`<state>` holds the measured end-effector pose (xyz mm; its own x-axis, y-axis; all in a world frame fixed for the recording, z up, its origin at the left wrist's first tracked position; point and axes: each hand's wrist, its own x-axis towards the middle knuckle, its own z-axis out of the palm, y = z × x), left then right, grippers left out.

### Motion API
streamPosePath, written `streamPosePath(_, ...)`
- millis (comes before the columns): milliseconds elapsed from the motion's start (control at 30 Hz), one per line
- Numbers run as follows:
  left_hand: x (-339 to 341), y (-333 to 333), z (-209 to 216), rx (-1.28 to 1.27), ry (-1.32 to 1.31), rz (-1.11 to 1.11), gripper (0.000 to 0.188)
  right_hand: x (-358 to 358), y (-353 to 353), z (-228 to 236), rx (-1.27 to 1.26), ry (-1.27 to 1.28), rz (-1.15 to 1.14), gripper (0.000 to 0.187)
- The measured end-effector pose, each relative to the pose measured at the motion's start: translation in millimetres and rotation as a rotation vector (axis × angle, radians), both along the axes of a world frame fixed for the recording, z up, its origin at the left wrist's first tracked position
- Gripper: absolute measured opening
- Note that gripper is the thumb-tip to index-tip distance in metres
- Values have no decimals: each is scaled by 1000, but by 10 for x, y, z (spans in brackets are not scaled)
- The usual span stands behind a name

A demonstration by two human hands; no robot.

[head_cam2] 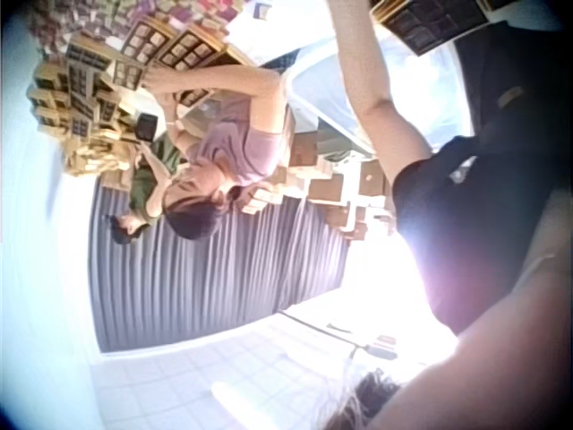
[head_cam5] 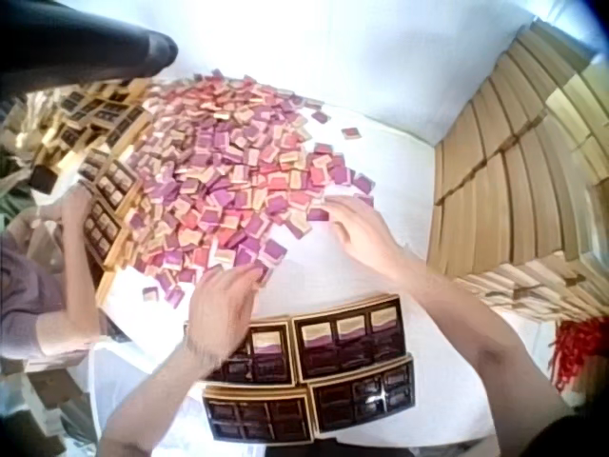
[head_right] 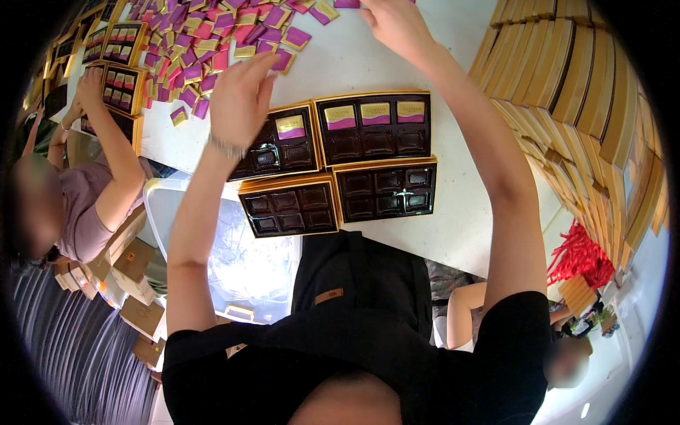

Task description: The person places small pink and gold rectangular items into the compartments of black and gold makeup palettes. They arrange the items by hand, stacking the completed palettes on the table. The person also handles a clear plastic bin and stacks of empty palettes during the process.

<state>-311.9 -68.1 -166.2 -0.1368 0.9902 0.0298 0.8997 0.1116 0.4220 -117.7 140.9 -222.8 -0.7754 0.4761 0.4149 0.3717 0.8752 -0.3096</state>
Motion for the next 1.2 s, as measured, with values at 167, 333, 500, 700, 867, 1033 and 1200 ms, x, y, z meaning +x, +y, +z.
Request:
streamPosePath(167,-249,856,-719,392,-1,-194,22,-380,92,-290,-82,-5,55,27)
streamPosePath(333,-95,1166,-839,185,-46,-205,25,-207,-64,-186,-28,209,42,21)
streamPosePath(500,-51,1079,-523,18,30,-181,26,-26,14,-292,-882,382,-136,10)
streamPosePath(700,-402,94,117,313,-156,-110,29,-234,-736,434,-1086,178,-62,24)
streamPosePath(867,-691,-983,132,82,-124,-68,40,-349,-1362,659,-1040,-66,187,44)
streamPosePath(1033,-522,-1173,-89,124,-128,-8,41,-476,-1667,711,-705,147,175,20)
streamPosePath(1200,-416,-1119,-147,285,-159,58,42,-652,-1997,619,-1057,162,-209,19)
